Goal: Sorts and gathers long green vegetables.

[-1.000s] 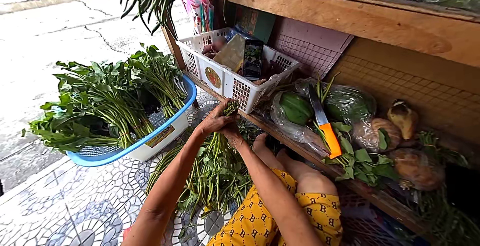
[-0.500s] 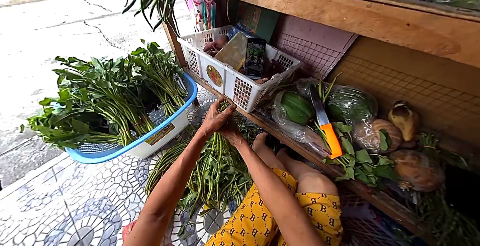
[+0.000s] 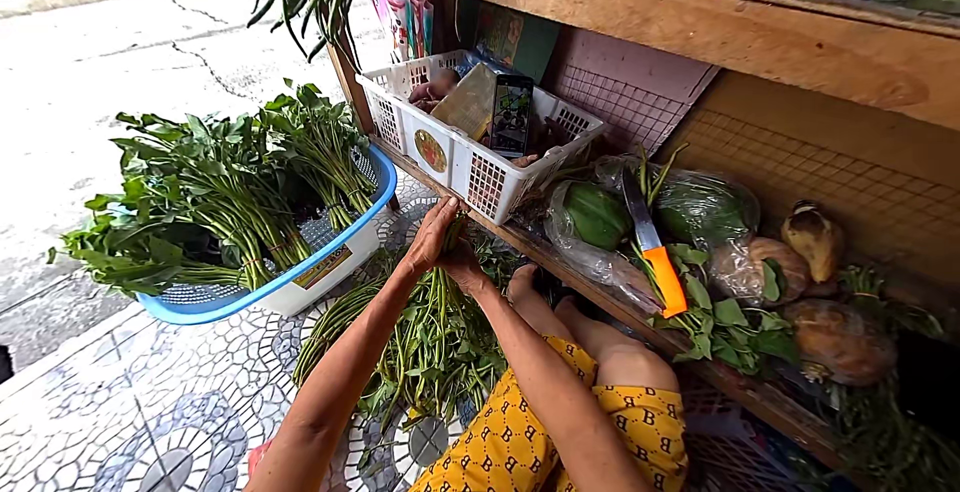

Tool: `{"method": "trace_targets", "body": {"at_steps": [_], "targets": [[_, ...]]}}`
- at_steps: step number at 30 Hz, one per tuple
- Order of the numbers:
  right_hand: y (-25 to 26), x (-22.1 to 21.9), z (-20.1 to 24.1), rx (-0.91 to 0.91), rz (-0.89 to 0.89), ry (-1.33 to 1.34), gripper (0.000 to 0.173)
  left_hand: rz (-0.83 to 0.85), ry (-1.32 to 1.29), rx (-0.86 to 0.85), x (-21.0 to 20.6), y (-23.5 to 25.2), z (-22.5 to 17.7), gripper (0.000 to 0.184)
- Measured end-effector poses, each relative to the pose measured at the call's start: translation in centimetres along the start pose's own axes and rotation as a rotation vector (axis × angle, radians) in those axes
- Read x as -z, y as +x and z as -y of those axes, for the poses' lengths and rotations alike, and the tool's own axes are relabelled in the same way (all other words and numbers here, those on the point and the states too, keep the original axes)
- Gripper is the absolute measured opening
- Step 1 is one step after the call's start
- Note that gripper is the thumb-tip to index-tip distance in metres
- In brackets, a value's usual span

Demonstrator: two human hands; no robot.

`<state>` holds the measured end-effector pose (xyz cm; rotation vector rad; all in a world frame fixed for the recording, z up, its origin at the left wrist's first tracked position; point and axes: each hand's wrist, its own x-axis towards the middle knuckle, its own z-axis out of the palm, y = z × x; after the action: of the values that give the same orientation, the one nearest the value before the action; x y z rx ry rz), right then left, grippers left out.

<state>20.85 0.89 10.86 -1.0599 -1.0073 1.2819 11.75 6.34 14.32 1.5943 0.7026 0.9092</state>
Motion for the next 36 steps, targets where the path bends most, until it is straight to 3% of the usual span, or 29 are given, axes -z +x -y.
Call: {"method": "trace_targets", "body": {"at_steps": [4, 7, 8, 11, 13, 16, 18, 20, 22, 24, 25, 27, 29, 31, 36], "targets": [[-0.2, 0.0, 0.0, -0.028, -0.023, -0.055, 0.036, -0.030, 0.062, 0.053, -0.5, -0.4, -0.9, 0.044], [-0.2, 0.0, -0.1, -0.060, -0.022, -0.048, 0.019, -0.014, 0.104, 0.077, -0.3, -0.4, -1.1, 0.043], [-0.1, 0.0, -0.1, -0.065, -0.021, -0.020, 0.012, -0.005, 0.151, 0.092, 0.1, -0.5, -1.3, 0.049], [0.5, 0.8, 0.2, -0.050, -0.036, 0.113, 0.009, 0.053, 0.218, 0.068, 2.3, -2.0, -1.6, 0.095], [0.4, 1.6, 0.2, -0.015, -0.029, 0.197, 0.007, 0.043, 0.165, 0.063, 3.1, -3.5, -0.1, 0.102], [0.4, 2.2, 0.3, 0.028, -0.032, 0.346, 0.009, 0.202, 0.145, 0.268, 3.0, -5.2, 2.6, 0.108], [0.9, 2.4, -0.2, 0.038, -0.019, 0.474, 0.014, 0.316, 0.189, 0.361, 1.8, -6.2, 4.1, 0.088], [1.2, 2.4, -0.7, 0.043, -0.007, 0.540, 0.015, 0.268, 0.237, 0.348, 0.7, -7.4, 5.0, 0.064], [1.1, 2.2, -1.0, 0.046, 0.034, 0.568, 0.015, 0.238, 0.212, 0.347, 0.5, -8.4, 4.7, 0.067], [1.1, 2.2, -1.1, 0.059, 0.046, 0.551, 0.016, 0.181, 0.137, 0.333, 1.5, -10.0, 4.8, 0.091], [1.2, 2.3, -1.0, 0.066, 0.027, 0.527, 0.019, 0.106, 0.105, 0.321, 2.4, -10.8, 5.6, 0.094], [1.4, 2.9, -0.3, 0.096, -0.055, 0.434, 0.019, -0.151, 0.053, 0.329, 4.6, -12.0, 8.5, 0.069], [1.5, 3.5, 0.3, 0.168, -0.142, 0.314, 0.019, -0.493, 0.084, 0.423, 6.3, -13.0, 12.8, 0.044], [1.6, 4.1, 0.6, 0.268, -0.189, 0.206, 0.017, -0.631, 0.209, 0.569, 7.2, -15.3, 16.7, 0.036], [1.5, 4.3, 0.6, 0.394, -0.252, 0.113, 0.015, -0.479, 0.455, 0.846, 4.9, -17.6, 20.2, 0.029]]}}
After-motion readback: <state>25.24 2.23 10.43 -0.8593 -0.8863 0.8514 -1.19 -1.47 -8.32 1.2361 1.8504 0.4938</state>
